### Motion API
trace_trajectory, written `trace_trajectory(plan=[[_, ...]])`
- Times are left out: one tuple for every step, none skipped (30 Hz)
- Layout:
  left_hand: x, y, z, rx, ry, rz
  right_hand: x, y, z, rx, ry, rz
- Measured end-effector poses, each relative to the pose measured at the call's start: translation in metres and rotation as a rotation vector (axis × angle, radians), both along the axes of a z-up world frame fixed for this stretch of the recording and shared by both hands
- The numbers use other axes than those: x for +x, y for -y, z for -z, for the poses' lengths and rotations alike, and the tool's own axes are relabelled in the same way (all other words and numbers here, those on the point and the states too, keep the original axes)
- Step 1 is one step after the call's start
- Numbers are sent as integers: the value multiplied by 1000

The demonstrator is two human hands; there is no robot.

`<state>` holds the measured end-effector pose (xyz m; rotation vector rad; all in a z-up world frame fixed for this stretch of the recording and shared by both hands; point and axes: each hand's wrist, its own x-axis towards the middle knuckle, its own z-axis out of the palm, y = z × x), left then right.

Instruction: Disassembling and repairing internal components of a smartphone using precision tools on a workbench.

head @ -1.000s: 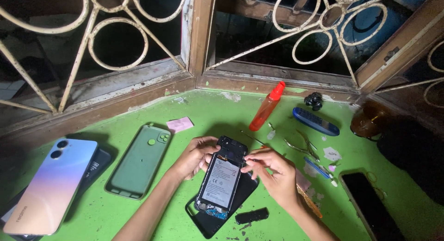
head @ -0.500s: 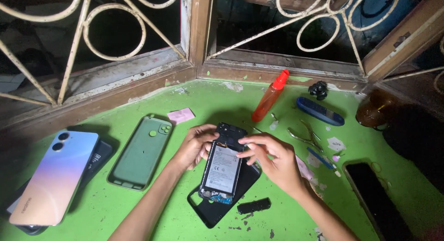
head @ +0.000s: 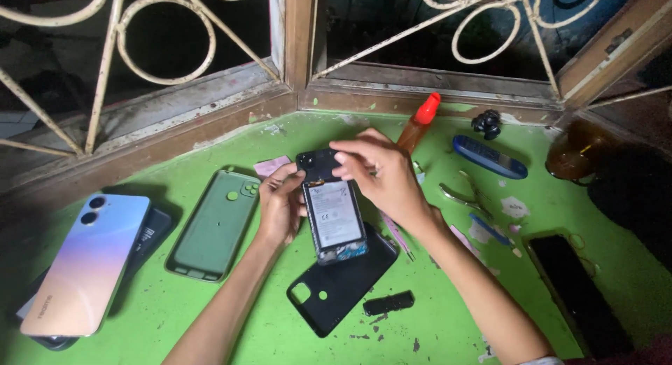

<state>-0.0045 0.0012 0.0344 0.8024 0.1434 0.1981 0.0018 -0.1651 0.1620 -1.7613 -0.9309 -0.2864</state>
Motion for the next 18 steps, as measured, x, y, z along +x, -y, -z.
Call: trace_trajectory(plan=[[1, -1, 1, 1, -6, -5, 2, 0, 0, 1, -6, -5], [3, -2, 3, 2, -7, -22, 4, 0, 0, -30, -38, -24], [5, -2, 6, 0, -10, -38, 7, 1, 0, -63, -72, -41], [3, -2, 4, -2, -18, -40, 8, 1, 0, -65, -80, -43], [2, -1, 2, -2, -10, -40, 9, 2, 0, -56, -87, -44], [1, 1, -1, -2, -2, -40, 10, 3, -1, -47, -94, -45], [-1, 2, -4, -2, -5, -38, 12, 6, 3, -47, -97, -43], [-3, 3, -7, 8, 1, -35, 14, 8, 7, -43, -83, -28], [-5, 4, -10, 19, 7, -34, 16, 10, 11, -39, -69, -14], [-7, 5, -10, 19, 4, -33, 15, 8, 13, -38, -72, -13], [-8, 4, -11, 21, 13, -31, 14, 7, 14, -37, -53, 8], [-9, 4, -12, 23, 21, -30, 13, 5, 15, -35, -33, 29], [-7, 4, -11, 23, 24, -32, 16, 6, 18, -35, -31, 28], [-6, 4, -11, 26, 29, -33, 17, 6, 20, -40, -2, 9], [-6, 3, -10, 28, 34, -38, 20, 5, 22, -47, 27, -12], [-5, 2, -9, 28, 36, -42, 18, 4, 18, -47, 29, -16], [-4, 1, -9, 21, 32, -41, 16, 3, 14, -75, 53, -24], [-4, 1, -8, 15, 28, -39, 13, 2, 11, -103, 76, -31]])
